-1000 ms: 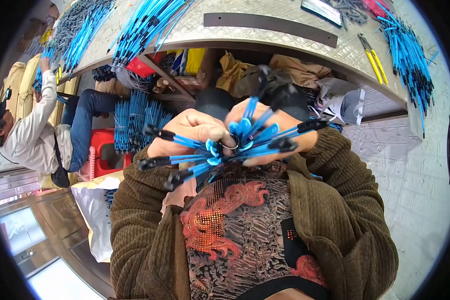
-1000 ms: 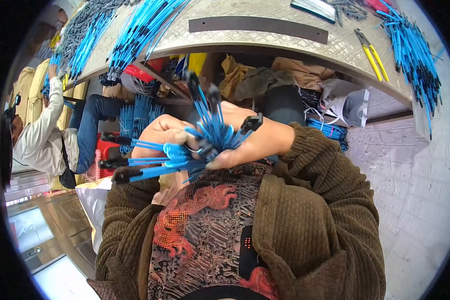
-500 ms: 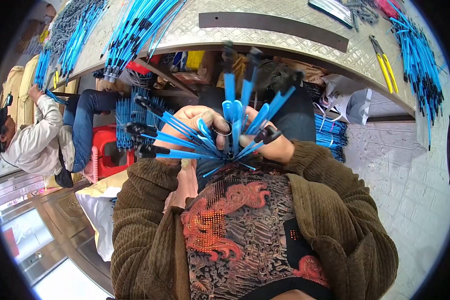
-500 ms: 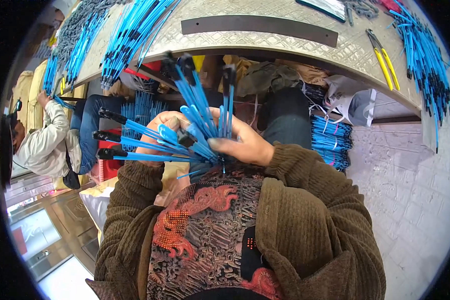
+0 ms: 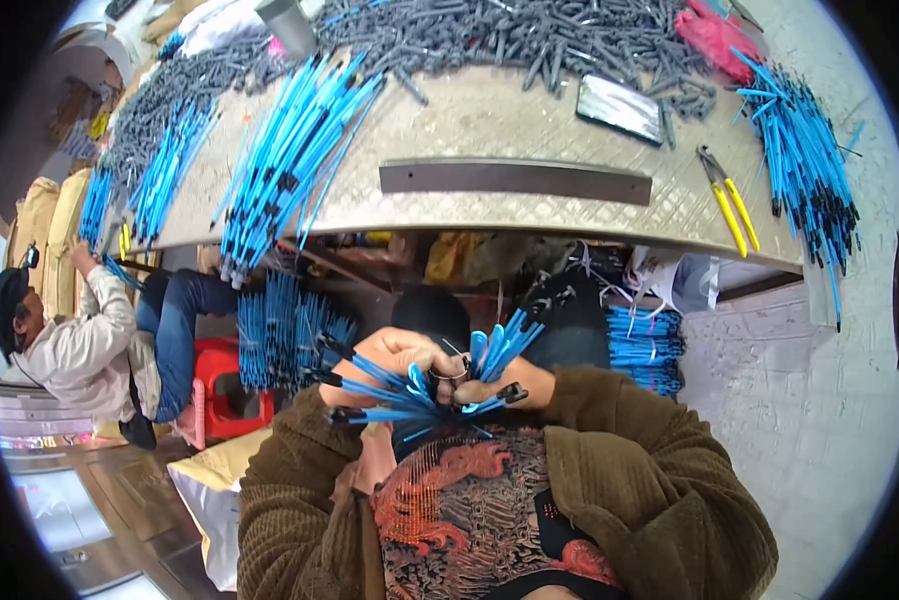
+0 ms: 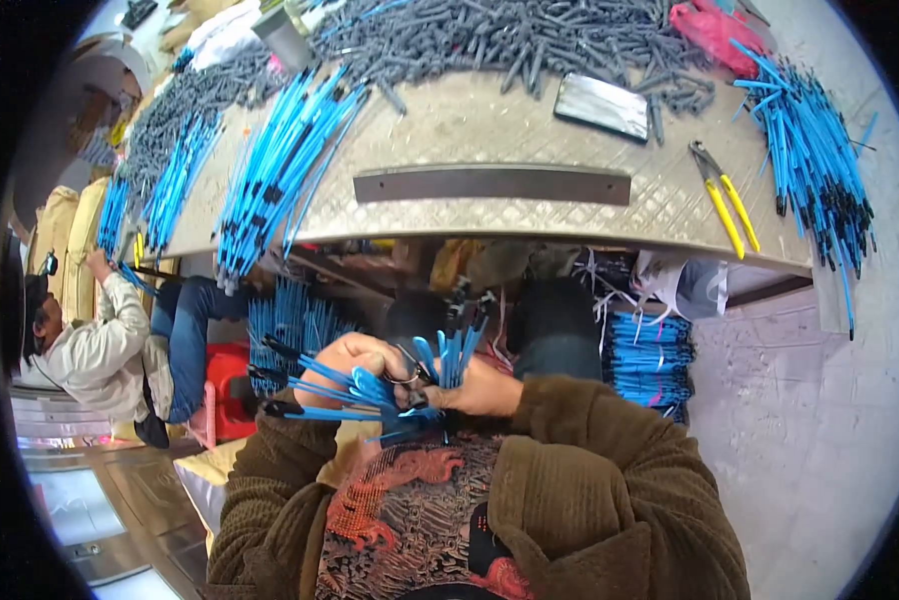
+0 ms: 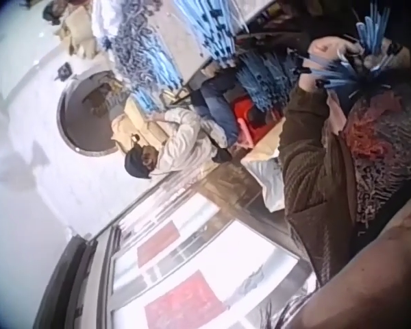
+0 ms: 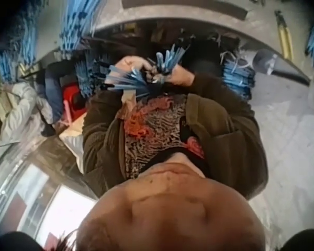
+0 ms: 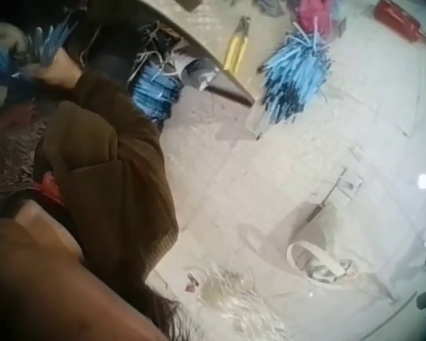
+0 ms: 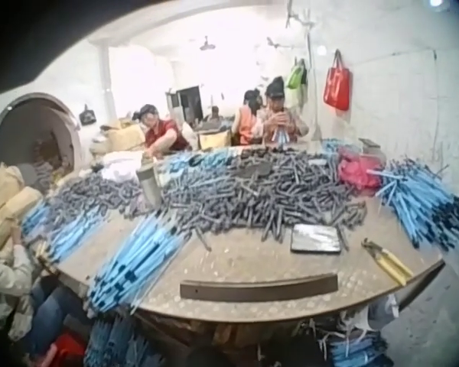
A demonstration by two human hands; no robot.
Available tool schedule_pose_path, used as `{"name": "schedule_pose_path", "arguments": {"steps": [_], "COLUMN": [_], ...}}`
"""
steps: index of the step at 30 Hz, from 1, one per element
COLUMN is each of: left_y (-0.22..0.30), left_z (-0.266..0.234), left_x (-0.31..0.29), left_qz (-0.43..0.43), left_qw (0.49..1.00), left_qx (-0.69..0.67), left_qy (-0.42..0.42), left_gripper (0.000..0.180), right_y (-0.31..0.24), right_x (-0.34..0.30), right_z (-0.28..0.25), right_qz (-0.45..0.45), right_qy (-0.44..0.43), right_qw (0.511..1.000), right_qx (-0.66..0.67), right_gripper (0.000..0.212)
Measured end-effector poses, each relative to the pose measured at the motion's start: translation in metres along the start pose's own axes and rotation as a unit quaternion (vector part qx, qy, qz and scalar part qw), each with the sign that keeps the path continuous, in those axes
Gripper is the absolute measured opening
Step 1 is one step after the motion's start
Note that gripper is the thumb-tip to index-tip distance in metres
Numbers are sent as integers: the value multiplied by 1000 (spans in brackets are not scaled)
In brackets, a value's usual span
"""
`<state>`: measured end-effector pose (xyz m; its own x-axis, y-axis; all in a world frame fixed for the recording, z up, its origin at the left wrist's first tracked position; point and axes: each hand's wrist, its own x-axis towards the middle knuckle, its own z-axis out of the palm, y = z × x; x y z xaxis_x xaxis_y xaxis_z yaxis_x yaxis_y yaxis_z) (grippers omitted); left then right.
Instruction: Assembling blue wire bundles into circular metal fixtures at a manufacturing workstation.
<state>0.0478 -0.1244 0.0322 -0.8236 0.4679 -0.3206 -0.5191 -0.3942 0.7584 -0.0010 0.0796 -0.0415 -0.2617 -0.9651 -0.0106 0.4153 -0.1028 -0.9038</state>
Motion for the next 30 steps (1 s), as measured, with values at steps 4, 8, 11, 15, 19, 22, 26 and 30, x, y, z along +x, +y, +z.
{"name": "schedule_pose_path", "arguments": {"steps": [4, 8, 11, 15, 19, 22, 26, 30], "left_y": [3, 15, 57, 161, 207, 211, 205, 202], "left_z": [-5, -12, -10, -34, -120, -138, -120, -104], "left_x": [14, 33, 61, 152, 229, 259, 262, 230], "left_qz": [-23, -63, 19, 200, 187, 143, 139, 142], "left_qw": [1000, 995, 941, 806, 591, 424, 507, 590], "left_qx": [2, 70, 337, 443, 653, 733, 680, 654], "left_qy": [3, -8, 16, 339, 436, 512, 511, 452], "left_gripper": [28, 23, 18, 23, 32, 37, 33, 28], "right_y": [36, 1, 18, 28, 7, 8, 10, 5], "right_x": [-2, -9, -17, -15, -12, -14, -17, -15], "right_z": [-5, -7, -26, -37, -31, -33, -38, -34], "right_qz": [-81, -24, -15, -54, -60, -57, -72, -64], "right_qy": [100, 103, 94, 58, 12, 14, 20, 5], "right_qw": [982, 981, 985, 985, 995, 997, 997, 997], "right_qx": [141, 164, 144, 151, 76, 54, 28, 29], "right_gripper": [32, 28, 25, 26, 28, 29, 31, 31]}}
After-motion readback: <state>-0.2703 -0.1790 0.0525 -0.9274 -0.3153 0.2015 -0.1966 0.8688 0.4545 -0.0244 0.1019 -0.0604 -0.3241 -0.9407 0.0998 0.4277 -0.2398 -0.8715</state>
